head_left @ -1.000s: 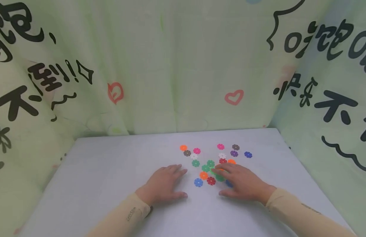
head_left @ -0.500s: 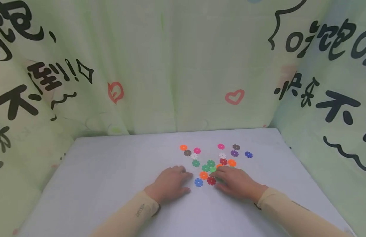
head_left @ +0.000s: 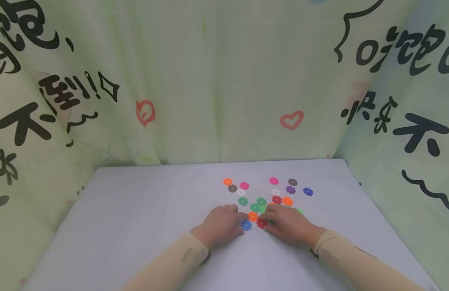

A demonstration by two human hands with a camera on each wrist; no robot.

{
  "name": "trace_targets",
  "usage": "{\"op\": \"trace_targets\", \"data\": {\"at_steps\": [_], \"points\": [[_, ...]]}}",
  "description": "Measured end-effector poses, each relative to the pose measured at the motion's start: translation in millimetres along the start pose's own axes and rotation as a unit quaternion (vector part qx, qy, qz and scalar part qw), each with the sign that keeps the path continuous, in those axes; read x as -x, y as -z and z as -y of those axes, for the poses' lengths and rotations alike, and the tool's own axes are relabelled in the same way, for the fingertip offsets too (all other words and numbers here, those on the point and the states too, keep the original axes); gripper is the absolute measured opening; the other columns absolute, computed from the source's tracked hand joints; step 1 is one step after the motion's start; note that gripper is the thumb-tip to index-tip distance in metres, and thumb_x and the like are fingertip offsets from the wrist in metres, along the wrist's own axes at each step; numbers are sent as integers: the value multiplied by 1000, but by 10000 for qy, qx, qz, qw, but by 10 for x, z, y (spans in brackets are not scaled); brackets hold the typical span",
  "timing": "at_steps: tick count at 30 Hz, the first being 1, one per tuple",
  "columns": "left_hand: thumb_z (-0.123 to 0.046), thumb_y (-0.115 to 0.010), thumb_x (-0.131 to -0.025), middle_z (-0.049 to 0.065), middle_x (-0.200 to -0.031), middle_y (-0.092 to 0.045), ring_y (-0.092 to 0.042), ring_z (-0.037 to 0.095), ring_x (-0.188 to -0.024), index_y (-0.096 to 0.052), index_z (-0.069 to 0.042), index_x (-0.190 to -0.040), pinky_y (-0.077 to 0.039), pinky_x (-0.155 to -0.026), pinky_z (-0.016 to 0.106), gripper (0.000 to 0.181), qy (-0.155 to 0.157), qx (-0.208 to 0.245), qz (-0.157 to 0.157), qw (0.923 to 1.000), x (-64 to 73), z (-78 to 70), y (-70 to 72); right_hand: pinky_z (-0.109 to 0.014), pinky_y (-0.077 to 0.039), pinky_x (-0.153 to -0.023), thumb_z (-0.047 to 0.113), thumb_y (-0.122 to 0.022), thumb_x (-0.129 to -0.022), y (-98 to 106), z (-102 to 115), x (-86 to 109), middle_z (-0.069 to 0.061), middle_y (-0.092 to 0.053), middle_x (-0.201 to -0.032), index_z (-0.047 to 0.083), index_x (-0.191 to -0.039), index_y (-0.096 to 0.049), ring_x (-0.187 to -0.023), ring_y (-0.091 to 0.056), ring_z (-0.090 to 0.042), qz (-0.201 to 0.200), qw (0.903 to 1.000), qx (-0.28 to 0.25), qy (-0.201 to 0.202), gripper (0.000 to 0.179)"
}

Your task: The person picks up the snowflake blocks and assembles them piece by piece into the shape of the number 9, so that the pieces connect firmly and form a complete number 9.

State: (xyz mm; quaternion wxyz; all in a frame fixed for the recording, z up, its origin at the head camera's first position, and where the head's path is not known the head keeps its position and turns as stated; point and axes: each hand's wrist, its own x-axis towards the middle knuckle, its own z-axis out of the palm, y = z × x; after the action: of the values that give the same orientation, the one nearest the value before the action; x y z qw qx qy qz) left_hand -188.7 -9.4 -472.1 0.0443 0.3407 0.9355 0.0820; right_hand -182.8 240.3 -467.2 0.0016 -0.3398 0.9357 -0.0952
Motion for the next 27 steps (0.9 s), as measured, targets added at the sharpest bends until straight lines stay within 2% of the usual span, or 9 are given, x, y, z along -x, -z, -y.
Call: {"op": "trace_targets", "data": {"at_steps": [6, 11, 17, 23, 27], "points": [[-35, -76, -89, -11, -78, -49, -45, 6, -69, -72, -27, -122, -39, -62, 21, 34, 25, -26, -91, 10000, -28, -50, -1, -22, -52, -70, 29, -83, -83, -2, -8, -24, 18, -56, -93, 24, -115, -75, -85, -54, -1, 36, 9995, -252, -191, 34], [-33, -79, -87, -11, -80, -52, -48, 5, -70, -73, -24, -116, -42, -65, 22, 31, 99, 18, -175, 9998, -40, -72, -37, -24, -53, -73, 29, -83, -82, -3, 1, -42, 19, -56, -94, 27, -110, -75, -88, -55, 0, 94, 9986, -384, -359, 29], [-28, -81, -85, -9, -86, -58, -55, 6, -77, -72, -19, -112, -48, -72, 23, 30, 312, 393, -89, 9987, -63, -99, -28, -26, -53, -77, 28, -83, -82, 2, 12, -100, 19, -56, -94, 27, -105, -72, -89, -55, -1, 369, 9958, -465, -701, 25], [-23, -82, -84, -9, -85, -56, -54, 6, -75, -68, -15, -105, -48, -70, 22, 26, 579, 766, 75, 9954, -71, -136, 34, -26, -53, -75, 27, -84, -81, 39, 32, -123, 17, -54, -90, 26, -102, -69, -85, -54, -2, 477, 9946, -438, -805, 26], [-20, -81, -85, -10, -83, -54, -52, 5, -73, -64, -16, -102, -48, -69, 21, 25, 603, 980, 54, 9933, -61, -151, 68, -26, -52, -74, 27, -85, -80, 61, 54, -125, 18, -54, -88, 27, -101, -64, -84, -54, -2, 464, 9940, -467, -874, 29]]}}
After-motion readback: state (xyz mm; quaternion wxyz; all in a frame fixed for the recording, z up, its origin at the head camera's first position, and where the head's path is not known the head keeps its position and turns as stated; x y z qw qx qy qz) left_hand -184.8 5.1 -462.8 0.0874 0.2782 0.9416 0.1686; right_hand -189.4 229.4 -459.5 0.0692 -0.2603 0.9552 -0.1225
